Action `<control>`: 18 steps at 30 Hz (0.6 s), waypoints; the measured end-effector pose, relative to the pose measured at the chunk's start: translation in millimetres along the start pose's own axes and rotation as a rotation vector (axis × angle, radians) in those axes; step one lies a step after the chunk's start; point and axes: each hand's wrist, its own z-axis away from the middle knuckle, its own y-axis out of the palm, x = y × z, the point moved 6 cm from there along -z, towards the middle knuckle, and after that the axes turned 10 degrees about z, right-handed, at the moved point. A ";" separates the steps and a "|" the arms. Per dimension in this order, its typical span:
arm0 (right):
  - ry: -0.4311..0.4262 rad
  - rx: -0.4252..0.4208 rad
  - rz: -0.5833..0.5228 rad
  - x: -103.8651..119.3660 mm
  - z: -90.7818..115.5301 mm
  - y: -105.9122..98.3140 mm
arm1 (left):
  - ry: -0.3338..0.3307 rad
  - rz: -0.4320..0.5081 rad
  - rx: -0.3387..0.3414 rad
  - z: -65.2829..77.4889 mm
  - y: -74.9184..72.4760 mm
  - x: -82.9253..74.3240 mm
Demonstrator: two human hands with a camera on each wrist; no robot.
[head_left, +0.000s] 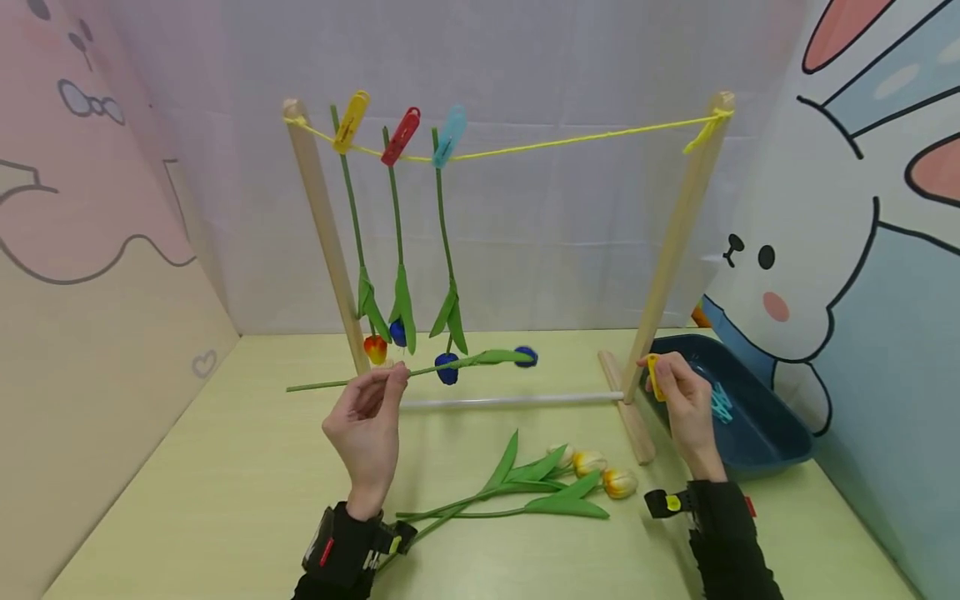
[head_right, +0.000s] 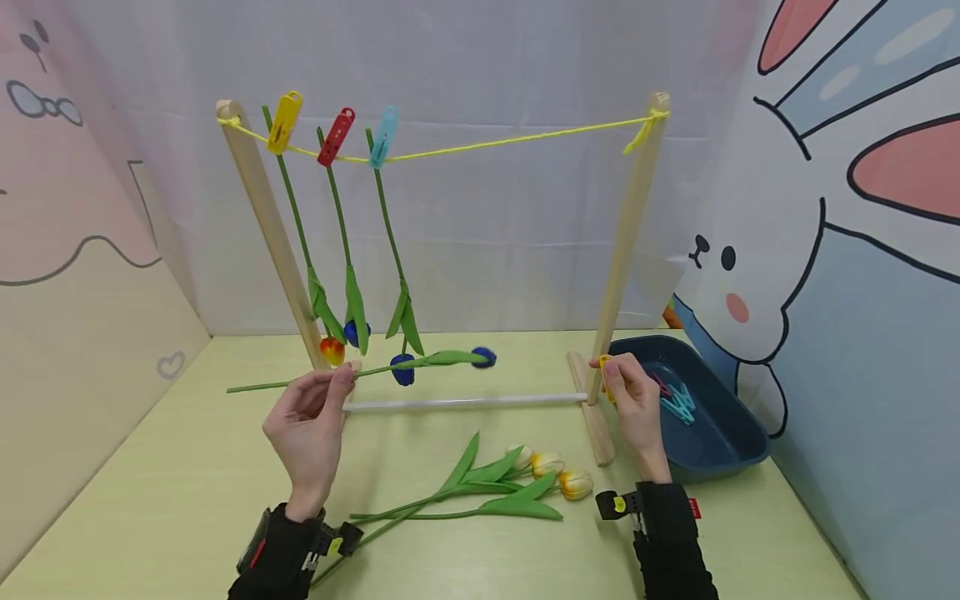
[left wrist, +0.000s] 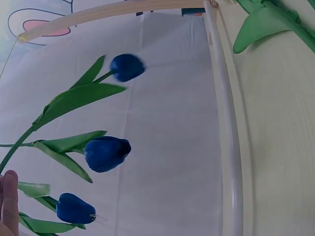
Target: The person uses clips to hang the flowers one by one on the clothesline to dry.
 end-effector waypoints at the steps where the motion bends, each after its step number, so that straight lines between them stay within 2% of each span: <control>1: -0.018 0.003 -0.014 1.1 -0.2 0.0 | 0.003 0.029 -0.007 -1.4 -0.7 -2.3; 5: -0.080 0.019 -0.063 5.0 -0.7 1.5 | -0.020 0.159 -0.009 -5.8 -0.1 -9.1; 9: -0.113 0.025 -0.075 8.7 -0.4 4.0 | -0.098 0.241 0.014 -9.6 8.2 -12.3; 13: -0.073 0.002 -0.009 10.5 -1.0 5.1 | -0.150 0.266 0.066 -16.6 23.2 -15.2; 18: -0.023 -0.031 0.093 15.2 -4.9 6.9 | -0.111 0.247 0.130 -28.8 40.1 -19.5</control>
